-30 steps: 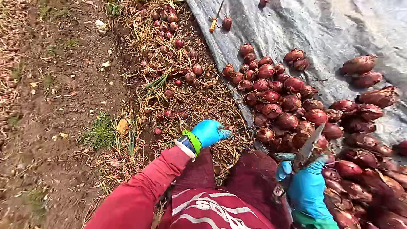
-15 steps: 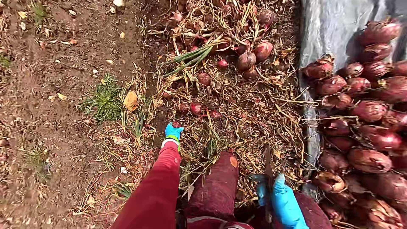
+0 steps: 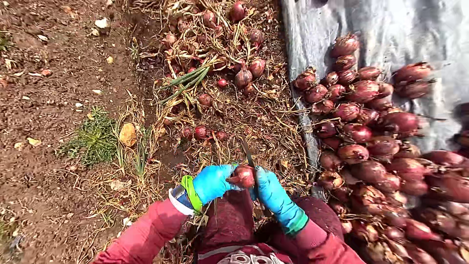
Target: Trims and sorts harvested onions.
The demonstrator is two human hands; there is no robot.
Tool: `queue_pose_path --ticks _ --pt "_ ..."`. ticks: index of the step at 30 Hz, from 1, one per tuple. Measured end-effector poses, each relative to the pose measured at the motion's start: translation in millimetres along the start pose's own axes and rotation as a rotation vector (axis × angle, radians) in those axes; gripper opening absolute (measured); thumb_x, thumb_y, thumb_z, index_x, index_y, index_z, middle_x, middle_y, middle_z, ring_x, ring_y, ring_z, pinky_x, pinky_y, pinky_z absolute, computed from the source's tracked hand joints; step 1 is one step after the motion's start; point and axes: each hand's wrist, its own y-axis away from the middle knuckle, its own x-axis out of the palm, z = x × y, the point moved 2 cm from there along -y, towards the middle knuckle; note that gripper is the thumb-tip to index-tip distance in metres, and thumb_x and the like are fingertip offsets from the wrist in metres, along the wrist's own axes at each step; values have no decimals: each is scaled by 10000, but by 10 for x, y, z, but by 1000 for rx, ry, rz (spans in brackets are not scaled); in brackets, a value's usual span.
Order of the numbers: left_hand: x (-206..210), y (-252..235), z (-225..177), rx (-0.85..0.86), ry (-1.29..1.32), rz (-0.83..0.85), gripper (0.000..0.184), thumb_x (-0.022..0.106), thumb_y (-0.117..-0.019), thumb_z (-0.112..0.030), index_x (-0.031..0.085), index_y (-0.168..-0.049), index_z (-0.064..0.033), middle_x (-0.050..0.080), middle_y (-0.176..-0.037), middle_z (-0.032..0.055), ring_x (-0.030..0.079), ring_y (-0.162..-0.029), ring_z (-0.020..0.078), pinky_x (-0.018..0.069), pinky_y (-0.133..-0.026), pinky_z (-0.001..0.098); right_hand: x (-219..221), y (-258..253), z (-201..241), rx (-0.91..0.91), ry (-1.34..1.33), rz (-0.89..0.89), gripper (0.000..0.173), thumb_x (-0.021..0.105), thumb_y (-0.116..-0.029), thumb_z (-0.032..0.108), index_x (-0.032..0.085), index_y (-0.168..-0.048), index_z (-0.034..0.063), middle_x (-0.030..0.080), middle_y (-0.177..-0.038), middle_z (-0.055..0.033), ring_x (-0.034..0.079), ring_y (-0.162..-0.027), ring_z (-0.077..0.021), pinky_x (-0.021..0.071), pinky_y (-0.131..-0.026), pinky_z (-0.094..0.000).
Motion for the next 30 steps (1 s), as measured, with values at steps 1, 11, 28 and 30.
queue_pose_path --ticks 1,11,28,30 --pt "-27 0 -31 74 -92 -8 335 779 -929 -366 743 -1191 -159 766 -1079 31 731 -1004 184 593 -912 489 -116 120 5 -2 20 6 854 216 -936 837 660 -849 112 610 -596 -59 587 -467 -193 533 -447 -373" --pt "1205 77 -1866 291 -552 349 206 617 -1017 -320 734 -1067 -158 737 -989 67 713 -947 282 569 -780 592 -861 1818 -684 -9 3 -197 870 247 -887 889 653 -832 122 592 -584 -41 571 -463 -175 512 -441 -346" --pt "413 -1843 1458 -732 4 -287 718 773 -880 -533 603 -1423 -95 694 -1286 193 656 -1224 378 503 -1041 638 -1098 1060 -1085 319 -381 -531 875 9 -1053 601 653 -1100 10 597 -595 -93 571 -441 -214 537 -419 -391" --pt "346 -1631 1135 -553 14 -187 719 766 -895 -544 586 -1447 -120 689 -1308 169 642 -1256 345 484 -1084 609 -983 557 -1173 393 -387 -374 920 -20 -1029 646 651 -1090 20 585 -592 -100 561 -440 -219 529 -426 -398"
